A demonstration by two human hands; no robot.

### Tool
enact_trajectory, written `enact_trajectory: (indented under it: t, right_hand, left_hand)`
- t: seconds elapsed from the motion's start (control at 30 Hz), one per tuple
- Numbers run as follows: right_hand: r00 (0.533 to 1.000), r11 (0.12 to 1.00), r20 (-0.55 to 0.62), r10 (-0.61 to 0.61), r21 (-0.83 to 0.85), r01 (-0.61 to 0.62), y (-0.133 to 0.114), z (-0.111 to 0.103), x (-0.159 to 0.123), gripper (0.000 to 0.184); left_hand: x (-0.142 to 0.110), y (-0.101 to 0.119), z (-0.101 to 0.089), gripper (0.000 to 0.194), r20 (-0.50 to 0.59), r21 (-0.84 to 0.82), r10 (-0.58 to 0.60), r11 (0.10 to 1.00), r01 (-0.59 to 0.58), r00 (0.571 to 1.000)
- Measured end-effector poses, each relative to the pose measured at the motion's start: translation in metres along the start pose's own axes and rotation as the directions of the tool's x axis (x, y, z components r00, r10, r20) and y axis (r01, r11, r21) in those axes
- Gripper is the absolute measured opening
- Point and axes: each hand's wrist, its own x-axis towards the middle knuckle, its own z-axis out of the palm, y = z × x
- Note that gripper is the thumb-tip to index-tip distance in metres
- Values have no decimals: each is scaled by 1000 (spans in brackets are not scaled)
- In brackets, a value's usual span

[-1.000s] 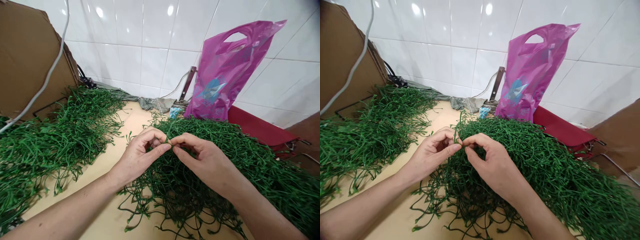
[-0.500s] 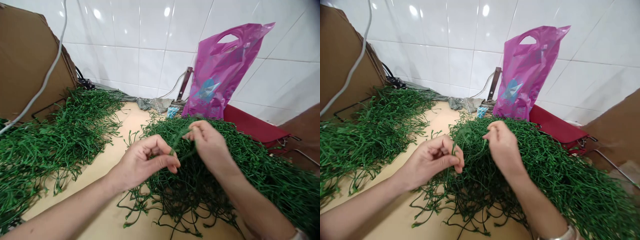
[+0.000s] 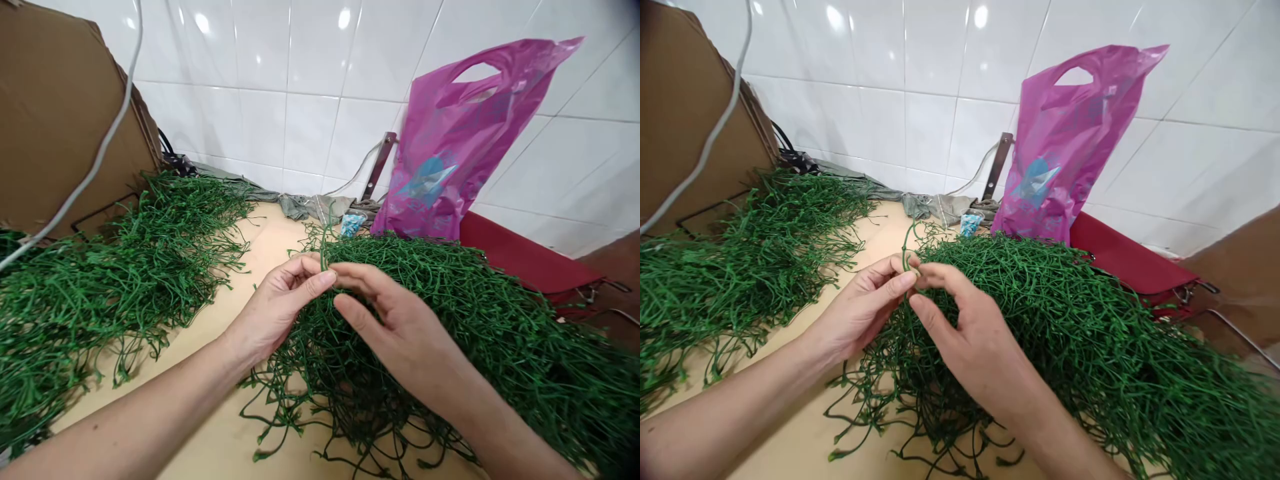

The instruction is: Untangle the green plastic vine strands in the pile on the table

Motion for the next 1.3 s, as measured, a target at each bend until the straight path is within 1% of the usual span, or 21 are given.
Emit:
enact_trajectory:
  t: [0.03, 0.07, 0.13, 0.2, 0.27, 0.37, 0.47, 0.57, 0.67, 0.77, 0.8, 0.87, 0.93, 1.0, 1.07, 1.1, 1.13, 1.2, 1.23, 1.27, 1.3]
  right_hand:
    - [999, 999, 25, 32, 29, -33, 0, 5, -1, 17]
    - [998, 998, 37, 55, 31, -57, 0, 9, -2, 17]
    - [996, 997, 48, 80, 2, -80, 2, 12, -4, 25]
    - [996, 998, 56, 64, 1, -64, 1, 12, -5, 25]
    - [996, 998, 73, 59, 23, -61, -1, 9, -5, 21]
    - [990, 990, 95, 102, 90, -111, -5, 7, -3, 20]
    - [983, 971, 117, 138, 180, -158, -7, 7, -1, 21]
    - [973, 952, 172, 155, 238, -194, -7, 5, -1, 23]
    - [941, 890, 302, 151, 372, -262, -3, 0, -2, 33]
    - [904, 759, 401, 152, 539, -366, 2, -4, -2, 35]
    - [895, 717, 418, 153, 576, -392, 3, -4, -2, 35]
    - [883, 671, 443, 155, 608, -423, 3, -4, -2, 37]
    - [876, 660, 448, 178, 607, -444, 1, -3, -1, 34]
    - [877, 653, 426, 223, 602, -459, 0, 0, -2, 28]
    - [885, 672, 386, 260, 586, -453, 0, 1, -2, 25]
    - [893, 716, 371, 254, 549, -431, 0, 1, -3, 25]
    - [904, 783, 356, 235, 482, -393, -1, 0, -3, 26]
    - [927, 927, 343, 150, 278, -253, -5, -4, -5, 27]
    - [927, 971, 366, 86, 178, -160, -8, -7, -6, 29]
    - [913, 992, 407, 18, 106, -67, -13, -11, -7, 31]
    - [889, 997, 455, -47, 73, 15, -18, -14, -8, 32]
  left_hand:
    - [0, 0, 0, 24, 3, 4, 14, 1000, -14, 1000]
    - [0, 1, 0, 23, 5, -7, 20, 1000, -20, 1000]
    - [0, 3, 0, 23, 16, -71, 5, 997, -4, 1000]
    - [1, 5, 0, 25, 42, -142, -23, 989, 29, 999]
    - [1, 6, 0, 25, 60, -165, -38, 985, 48, 997]
    - [0, 5, 0, 25, 81, -157, -44, 986, 56, 996]
    - [-1, 4, 2, 25, 129, -184, -51, 980, 74, 990]
    - [-1, 4, 5, 25, 87, -244, -102, 962, 120, 991]
    - [1, 6, 6, 26, 44, -274, -160, 947, 166, 986]
    - [2, 6, 5, 26, 62, -268, -167, 947, 177, 984]
    - [2, 6, 4, 25, 69, -254, -162, 951, 175, 984]
    - [1, 4, 2, 24, 109, -212, -160, 961, 180, 981]
    - [0, 2, 1, 24, 169, -186, -161, 964, 192, 972]
    - [0, 1, 2, 25, 161, -209, -144, 962, 177, 976]
    - [0, 2, 3, 26, 108, -246, -135, 956, 158, 985]
    - [0, 3, 3, 27, 96, -261, -143, 951, 163, 985]
    - [1, 4, 3, 27, 111, -273, -160, 944, 184, 981]
    - [0, 9, 2, 27, 191, -290, -210, 921, 260, 959]
    - [-1, 11, 1, 27, 233, -306, -234, 904, 300, 944]
    - [-3, 14, 1, 27, 271, -326, -256, 883, 339, 928]
    - [-4, 17, 0, 26, 307, -342, -277, 861, 377, 911]
